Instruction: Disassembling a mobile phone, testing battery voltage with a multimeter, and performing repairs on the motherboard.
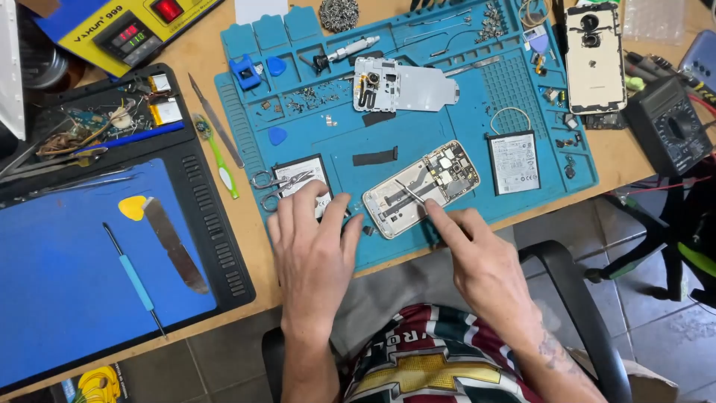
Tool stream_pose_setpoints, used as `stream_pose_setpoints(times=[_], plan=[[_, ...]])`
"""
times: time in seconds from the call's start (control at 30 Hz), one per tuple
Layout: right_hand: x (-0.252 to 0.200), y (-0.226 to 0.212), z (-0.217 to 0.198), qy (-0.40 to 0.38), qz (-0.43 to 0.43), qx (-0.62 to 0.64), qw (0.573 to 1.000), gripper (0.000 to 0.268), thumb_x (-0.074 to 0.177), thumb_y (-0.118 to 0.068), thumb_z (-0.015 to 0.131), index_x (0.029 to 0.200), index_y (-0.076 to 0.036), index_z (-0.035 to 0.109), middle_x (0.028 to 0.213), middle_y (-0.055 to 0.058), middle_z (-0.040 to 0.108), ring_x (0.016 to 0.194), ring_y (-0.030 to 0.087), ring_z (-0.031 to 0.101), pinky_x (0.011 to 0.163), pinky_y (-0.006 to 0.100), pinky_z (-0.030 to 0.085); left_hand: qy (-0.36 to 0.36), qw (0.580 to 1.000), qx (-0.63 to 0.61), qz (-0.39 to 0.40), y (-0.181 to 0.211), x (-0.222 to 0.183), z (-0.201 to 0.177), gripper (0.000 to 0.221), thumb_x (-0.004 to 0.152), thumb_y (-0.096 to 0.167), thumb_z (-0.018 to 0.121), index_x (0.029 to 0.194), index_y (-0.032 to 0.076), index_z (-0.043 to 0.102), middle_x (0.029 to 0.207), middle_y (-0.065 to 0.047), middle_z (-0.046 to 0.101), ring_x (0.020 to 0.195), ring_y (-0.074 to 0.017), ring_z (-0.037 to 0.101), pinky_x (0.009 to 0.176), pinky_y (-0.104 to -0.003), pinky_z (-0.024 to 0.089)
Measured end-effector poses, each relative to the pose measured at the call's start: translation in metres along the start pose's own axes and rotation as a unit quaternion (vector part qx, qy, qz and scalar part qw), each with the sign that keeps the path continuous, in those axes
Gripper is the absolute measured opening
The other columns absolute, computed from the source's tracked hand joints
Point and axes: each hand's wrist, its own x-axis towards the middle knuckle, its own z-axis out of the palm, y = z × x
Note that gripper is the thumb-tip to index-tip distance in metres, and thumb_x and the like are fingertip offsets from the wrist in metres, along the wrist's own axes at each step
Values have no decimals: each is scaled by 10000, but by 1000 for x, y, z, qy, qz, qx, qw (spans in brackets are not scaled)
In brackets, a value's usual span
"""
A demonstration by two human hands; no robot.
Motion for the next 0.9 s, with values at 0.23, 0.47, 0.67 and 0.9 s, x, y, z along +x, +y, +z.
stream_pose_setpoints(times=[0.23, 0.47, 0.67, 0.9], plan=[[-2, -2, -5, -100, 35, 99, 989, 710, 1085, 53, 478, 1748, -199, 463, 1153, 99, 603, 895, 330, 629, 717, 430, 523, -31, 999, 18, -12, -10, -5, 2, 208, 973, 217, 903, 1069, 107, 755, 1214, -88, 637, 1107, -330, 565, 849, -484, 408], [-2, -1, -6, -141, 109, 112, 978, 791, 1033, 49, 453, 1746, -293, 440, 1114, 88, 560, 719, 444, 545, 639, 466, 512, -103, 994, -3, -22, -10, 5, -3, 156, 985, 208, 808, 1025, 120, 685, 1165, -60, 612, 1144, -322, 550, 897, -467, 390], [-7, -1, 0, -134, 47, 116, 983, 792, 1028, 75, 503, 1755, -227, 420, 1151, 106, 546, 556, 401, 441, 492, 484, 394, -128, 991, 29, -32, -11, 4, -5, 278, 989, 258, 827, 1200, 99, 741, 1218, -74, 610, 1158, -324, 541, 925, -471, 399], [-2, -7, -10, -99, 35, 118, 987, 691, 1063, 46, 528, 1687, -251, 540, 1079, 46, 610, 720, 391, 616, 619, 462, 492, -46, 995, 70, -46, 5, -5, 1, 209, 1005, 249, 884, 1127, 103, 799, 1106, -43, 573, 1045, -292, 565, 844, -456, 397]])
